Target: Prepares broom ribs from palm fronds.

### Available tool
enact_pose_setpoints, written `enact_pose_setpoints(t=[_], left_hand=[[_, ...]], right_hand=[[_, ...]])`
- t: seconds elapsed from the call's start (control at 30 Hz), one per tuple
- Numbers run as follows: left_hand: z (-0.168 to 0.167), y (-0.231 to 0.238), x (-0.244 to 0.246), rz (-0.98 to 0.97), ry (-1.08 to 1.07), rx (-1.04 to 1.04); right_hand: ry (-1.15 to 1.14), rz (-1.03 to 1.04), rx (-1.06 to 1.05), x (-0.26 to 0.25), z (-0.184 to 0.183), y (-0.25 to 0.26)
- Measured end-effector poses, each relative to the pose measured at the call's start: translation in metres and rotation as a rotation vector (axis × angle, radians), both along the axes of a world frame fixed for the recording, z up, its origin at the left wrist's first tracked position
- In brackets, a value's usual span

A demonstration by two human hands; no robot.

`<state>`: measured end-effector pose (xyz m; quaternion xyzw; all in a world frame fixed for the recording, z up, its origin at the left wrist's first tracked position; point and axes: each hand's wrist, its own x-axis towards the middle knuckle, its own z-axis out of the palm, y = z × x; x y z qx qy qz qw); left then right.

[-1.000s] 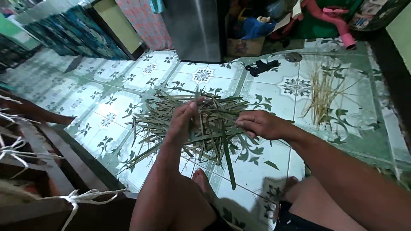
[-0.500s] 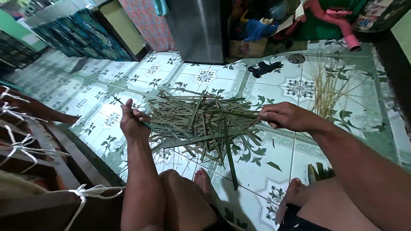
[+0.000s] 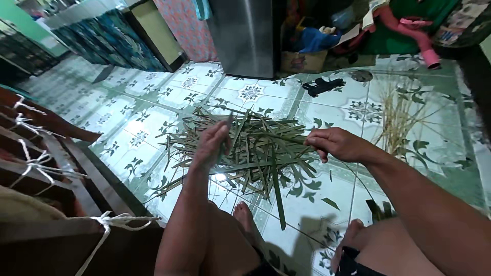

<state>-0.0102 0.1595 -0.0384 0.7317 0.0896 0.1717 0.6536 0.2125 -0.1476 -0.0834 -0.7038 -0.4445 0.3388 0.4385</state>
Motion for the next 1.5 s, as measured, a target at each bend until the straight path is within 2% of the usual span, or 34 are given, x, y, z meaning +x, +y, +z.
enact_pose_setpoints(t=[0.13,0.3,0.47,0.6,0.7,0.8,0.9,1.0,1.37,1.5], left_hand=[[0.004,-0.021,0.011,-0.062,0.064,-0.032],[0.006,-0.025,0.015,-0.006,-0.027,-0.055],[0.013,-0.012,0.009,0.157,-0.183,0.002],[0.019,0.01,-0.004,0.325,-0.34,-0.131],[0.018,0.02,-0.01,0.364,-0.384,-0.213],[0.016,0.02,-0.012,0.276,-0.343,-0.177],[0.012,0.012,-0.009,0.092,-0.208,-0.129],[0.008,-0.007,-0.001,-0.003,-0.098,-0.12],[0.003,-0.029,0.017,-0.031,-0.043,-0.077],[0.006,-0.028,0.015,0.019,-0.066,-0.089]], right_hand=[[-0.01,0.057,-0.021,-0.004,0.0,0.001],[-0.016,0.085,-0.007,-0.004,-0.002,0.0],[-0.042,0.068,-0.011,0.001,-0.002,-0.005],[-0.035,0.043,-0.017,0.004,-0.001,-0.01],[-0.026,0.031,-0.014,0.004,0.001,-0.009],[-0.025,0.027,-0.018,0.002,0.002,-0.006],[-0.036,0.037,-0.017,0.0,0.001,-0.004],[-0.067,0.073,-0.031,-0.001,-0.003,0.0],[-0.031,0.142,-0.028,-0.007,-0.008,0.002],[0.026,0.17,-0.061,-0.008,-0.005,0.001]])
